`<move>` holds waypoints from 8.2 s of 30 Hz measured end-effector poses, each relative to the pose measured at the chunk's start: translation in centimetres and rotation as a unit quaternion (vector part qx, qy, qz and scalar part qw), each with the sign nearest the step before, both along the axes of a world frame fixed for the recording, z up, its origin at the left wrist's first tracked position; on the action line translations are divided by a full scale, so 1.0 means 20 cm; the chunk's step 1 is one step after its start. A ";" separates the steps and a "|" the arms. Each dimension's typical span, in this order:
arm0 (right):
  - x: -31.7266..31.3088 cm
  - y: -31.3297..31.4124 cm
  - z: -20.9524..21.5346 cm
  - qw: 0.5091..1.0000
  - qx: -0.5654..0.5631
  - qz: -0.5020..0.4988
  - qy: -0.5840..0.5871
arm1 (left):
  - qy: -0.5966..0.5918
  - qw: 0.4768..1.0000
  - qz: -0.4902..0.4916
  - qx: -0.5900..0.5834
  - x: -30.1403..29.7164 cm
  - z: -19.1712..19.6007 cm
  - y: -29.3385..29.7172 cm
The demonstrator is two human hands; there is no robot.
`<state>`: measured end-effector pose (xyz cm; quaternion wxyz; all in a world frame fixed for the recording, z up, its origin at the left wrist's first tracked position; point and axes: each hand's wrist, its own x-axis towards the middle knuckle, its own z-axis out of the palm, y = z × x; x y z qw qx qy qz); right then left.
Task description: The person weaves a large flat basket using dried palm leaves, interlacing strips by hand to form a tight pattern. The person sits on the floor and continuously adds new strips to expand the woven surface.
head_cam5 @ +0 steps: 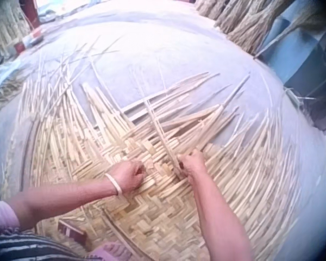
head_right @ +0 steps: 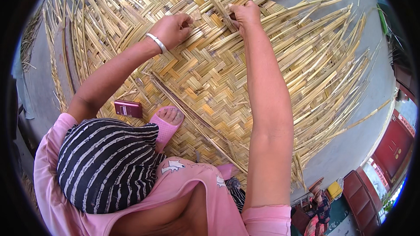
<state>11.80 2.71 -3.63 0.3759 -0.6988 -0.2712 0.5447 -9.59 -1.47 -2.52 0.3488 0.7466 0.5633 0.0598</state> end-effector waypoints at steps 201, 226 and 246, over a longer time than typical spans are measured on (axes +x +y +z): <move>-0.09 -0.33 0.10 0.904 0.086 0.150 -0.392 | -0.398 0.815 -0.120 -0.404 0.41 0.06 0.60; -0.14 -0.33 0.05 0.876 0.100 0.120 -0.457 | -0.330 0.935 0.132 0.014 0.30 -0.14 0.46; -0.13 -0.37 0.04 0.848 0.127 0.146 -0.494 | -0.214 0.949 0.114 0.203 0.18 -0.17 0.32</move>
